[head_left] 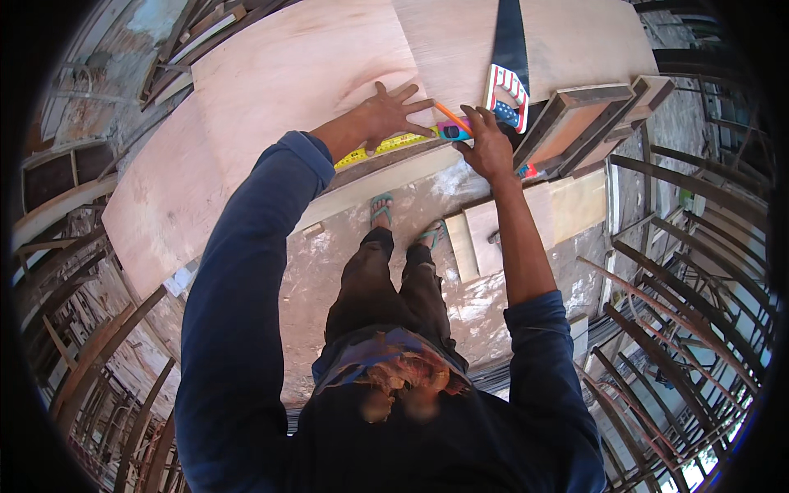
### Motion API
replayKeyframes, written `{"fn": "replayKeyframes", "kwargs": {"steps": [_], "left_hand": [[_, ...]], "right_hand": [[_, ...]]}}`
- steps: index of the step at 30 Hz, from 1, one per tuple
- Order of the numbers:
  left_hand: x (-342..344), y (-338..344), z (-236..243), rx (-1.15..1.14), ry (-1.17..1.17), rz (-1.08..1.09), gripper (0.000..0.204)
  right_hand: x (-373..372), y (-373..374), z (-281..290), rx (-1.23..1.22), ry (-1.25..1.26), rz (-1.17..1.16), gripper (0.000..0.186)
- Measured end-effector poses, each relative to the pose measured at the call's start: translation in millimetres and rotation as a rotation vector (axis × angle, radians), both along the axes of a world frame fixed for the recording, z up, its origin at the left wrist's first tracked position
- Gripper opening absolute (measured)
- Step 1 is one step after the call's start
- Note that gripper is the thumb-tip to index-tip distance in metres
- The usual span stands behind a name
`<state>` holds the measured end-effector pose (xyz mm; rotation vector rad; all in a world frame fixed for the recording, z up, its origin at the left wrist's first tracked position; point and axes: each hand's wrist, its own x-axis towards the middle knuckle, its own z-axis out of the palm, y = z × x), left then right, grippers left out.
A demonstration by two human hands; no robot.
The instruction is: The person saws a piece of plywood on a workbench, moves a large wooden structure, and uses a tape measure and pencil to mark another piece of wood using a saw as a straight edge.
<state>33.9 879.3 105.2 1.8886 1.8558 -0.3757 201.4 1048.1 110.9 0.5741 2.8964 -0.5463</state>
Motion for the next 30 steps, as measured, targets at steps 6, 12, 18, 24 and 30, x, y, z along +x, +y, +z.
{"fn": "replayKeyframes", "kwargs": {"steps": [6,12,18,24,30], "left_hand": [[-2.9,-0.9,-4.5,0.020,-0.008,-0.010,0.123],[-2.7,-0.9,-3.6,0.006,-0.025,0.008,0.123],[-2.8,1.1,-3.9,-0.032,-0.018,0.017,0.123],[-1.3,2.6,-1.9,-0.056,-0.018,0.025,0.124],[0.8,0.5,-0.2,-0.132,0.009,0.040,0.128]], "right_hand": [[4.6,-22.4,24.3,0.027,0.302,-0.114,0.060],[26.7,-67.0,2.1,-0.419,0.791,-0.391,0.027],[31.1,-120.6,-21.0,-0.967,0.429,-0.540,0.041],[25.6,-122.2,-55.1,-0.967,0.625,-0.452,0.019],[20.6,-120.0,-62.3,-0.720,0.516,-0.248,0.015]]}}
